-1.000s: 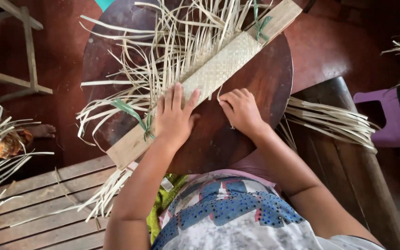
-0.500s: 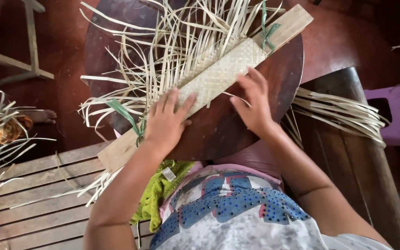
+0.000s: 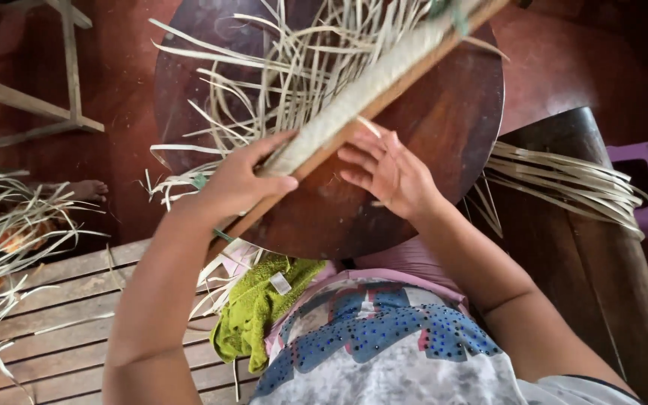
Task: Weaving dried leaf strands into a mat or craft item using hands.
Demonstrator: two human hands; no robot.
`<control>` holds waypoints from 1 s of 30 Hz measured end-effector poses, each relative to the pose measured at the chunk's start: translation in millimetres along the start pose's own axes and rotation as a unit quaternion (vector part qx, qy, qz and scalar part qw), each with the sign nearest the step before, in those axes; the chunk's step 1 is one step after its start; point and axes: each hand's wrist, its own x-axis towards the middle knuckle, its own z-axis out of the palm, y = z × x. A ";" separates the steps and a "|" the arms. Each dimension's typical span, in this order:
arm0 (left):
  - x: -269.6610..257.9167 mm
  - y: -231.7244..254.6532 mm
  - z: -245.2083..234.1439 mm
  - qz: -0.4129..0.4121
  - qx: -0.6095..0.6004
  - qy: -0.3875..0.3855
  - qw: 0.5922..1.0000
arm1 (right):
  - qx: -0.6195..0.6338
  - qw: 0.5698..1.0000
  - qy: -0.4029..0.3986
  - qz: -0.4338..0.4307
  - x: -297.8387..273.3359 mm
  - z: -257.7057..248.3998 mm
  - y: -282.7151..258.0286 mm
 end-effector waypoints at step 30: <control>48.2 52.1 24.5 0.461 -0.367 0.268 0.762 | 0.237 0.957 -0.164 0.014 -17.4 131.4 -32.1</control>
